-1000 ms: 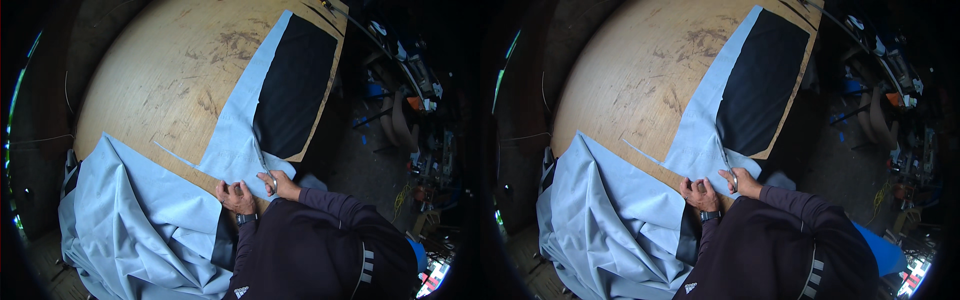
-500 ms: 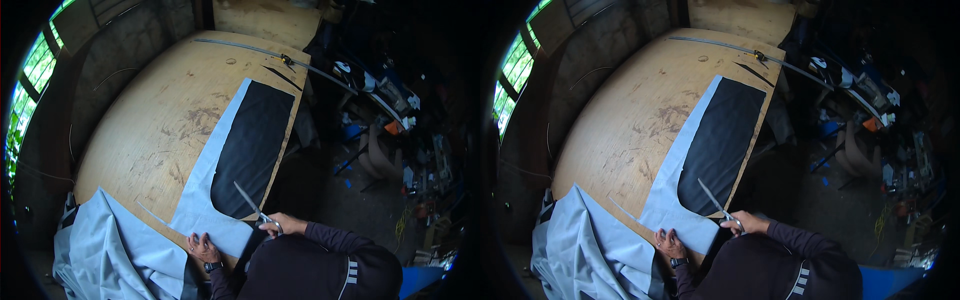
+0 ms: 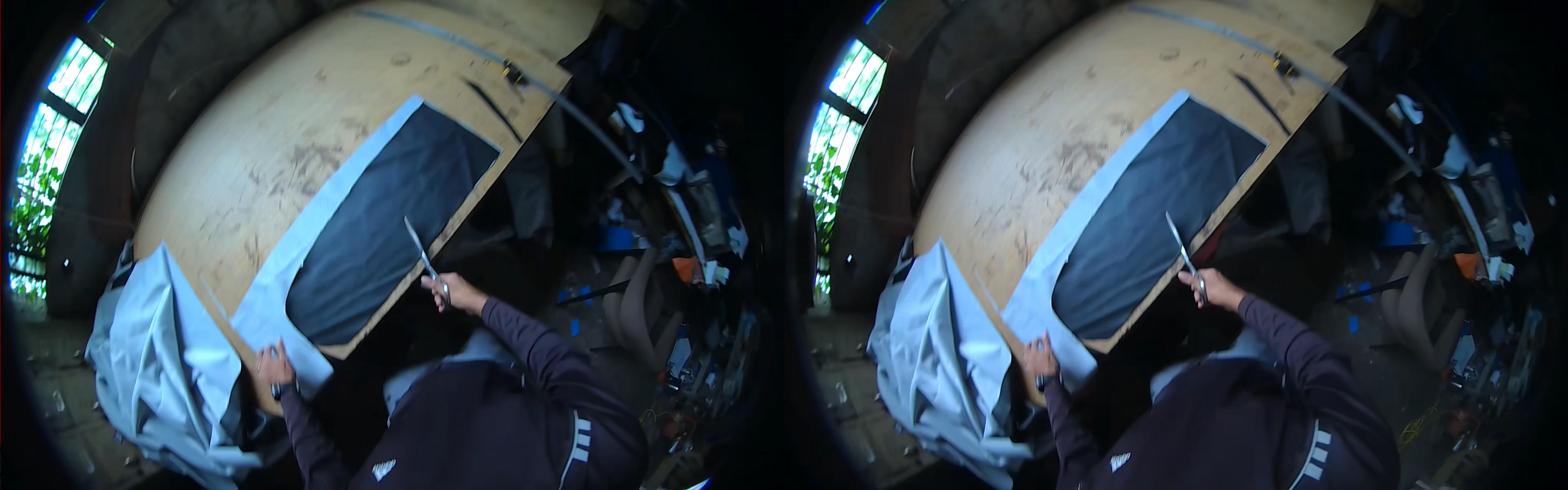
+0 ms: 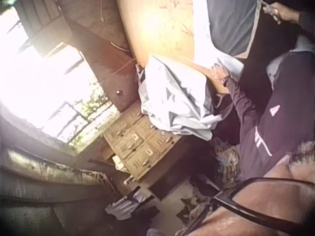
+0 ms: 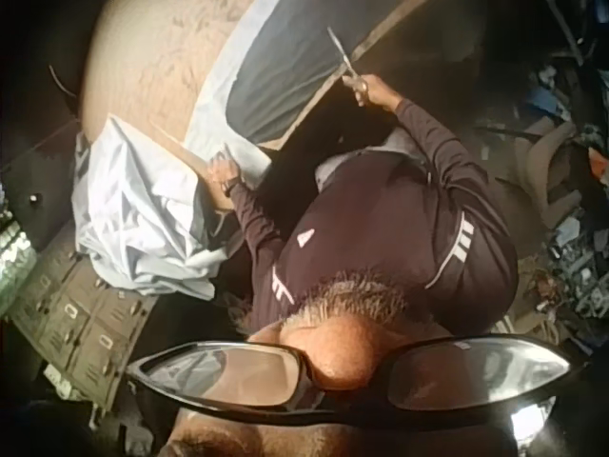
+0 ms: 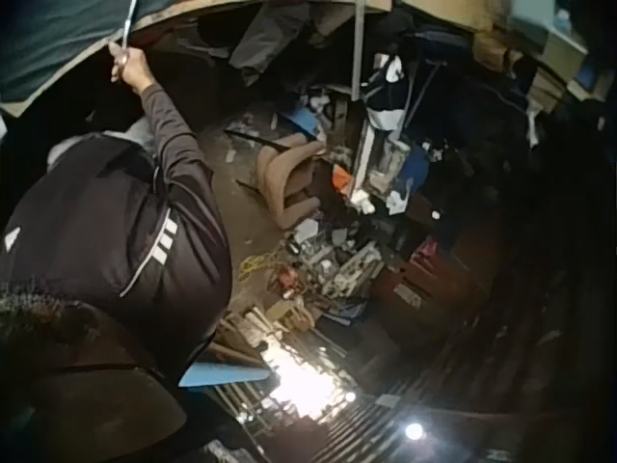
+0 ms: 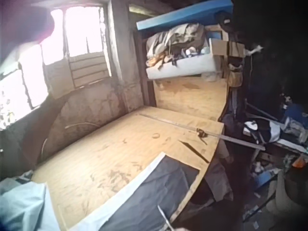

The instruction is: The person lays out and aligns leather material on a wooden table, then cuts and trims along the edges of the piece using scissors.

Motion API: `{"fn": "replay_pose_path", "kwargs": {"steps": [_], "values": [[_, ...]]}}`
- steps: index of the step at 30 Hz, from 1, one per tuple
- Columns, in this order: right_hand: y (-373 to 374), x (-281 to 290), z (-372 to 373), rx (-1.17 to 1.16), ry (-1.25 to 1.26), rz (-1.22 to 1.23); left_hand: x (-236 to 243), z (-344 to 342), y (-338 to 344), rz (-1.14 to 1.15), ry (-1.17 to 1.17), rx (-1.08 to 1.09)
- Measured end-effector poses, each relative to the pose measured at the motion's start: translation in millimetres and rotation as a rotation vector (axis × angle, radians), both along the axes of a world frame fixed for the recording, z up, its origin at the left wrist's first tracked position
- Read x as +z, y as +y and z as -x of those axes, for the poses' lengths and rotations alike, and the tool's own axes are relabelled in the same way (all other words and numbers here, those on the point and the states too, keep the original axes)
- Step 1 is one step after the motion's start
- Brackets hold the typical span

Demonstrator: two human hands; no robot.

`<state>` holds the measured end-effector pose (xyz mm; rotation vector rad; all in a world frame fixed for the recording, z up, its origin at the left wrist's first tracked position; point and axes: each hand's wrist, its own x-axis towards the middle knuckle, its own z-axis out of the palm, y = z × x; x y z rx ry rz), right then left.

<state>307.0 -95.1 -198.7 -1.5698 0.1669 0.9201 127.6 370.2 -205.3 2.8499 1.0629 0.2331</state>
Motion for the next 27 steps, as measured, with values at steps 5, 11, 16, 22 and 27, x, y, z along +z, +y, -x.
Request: {"fn": "replay_pose_path", "kwargs": {"steps": [5,11,16,22,27], "values": [[-17.2,7.3,-14.6,0.016,0.105,-0.11,-32.1,-40.1,-37.8,0.023,0.287,0.255],[-57.8,0.9,-66.8,0.194,0.028,-0.089,-54.0,13.8,0.4,-0.078,0.47,0.22],[-171.2,-7.8,-120.7,-0.02,-0.047,0.127,-5.4,-57.0,-47.6,0.361,0.469,0.408],[-225.6,12.0,-179.1,-0.187,-0.073,0.191,15.3,-59.0,-59.4,0.381,0.41,0.438],[-192.4,44.5,-197.8,-0.039,-0.335,0.476,21.0,-59.7,-64.5,0.394,0.439,0.483]]}}
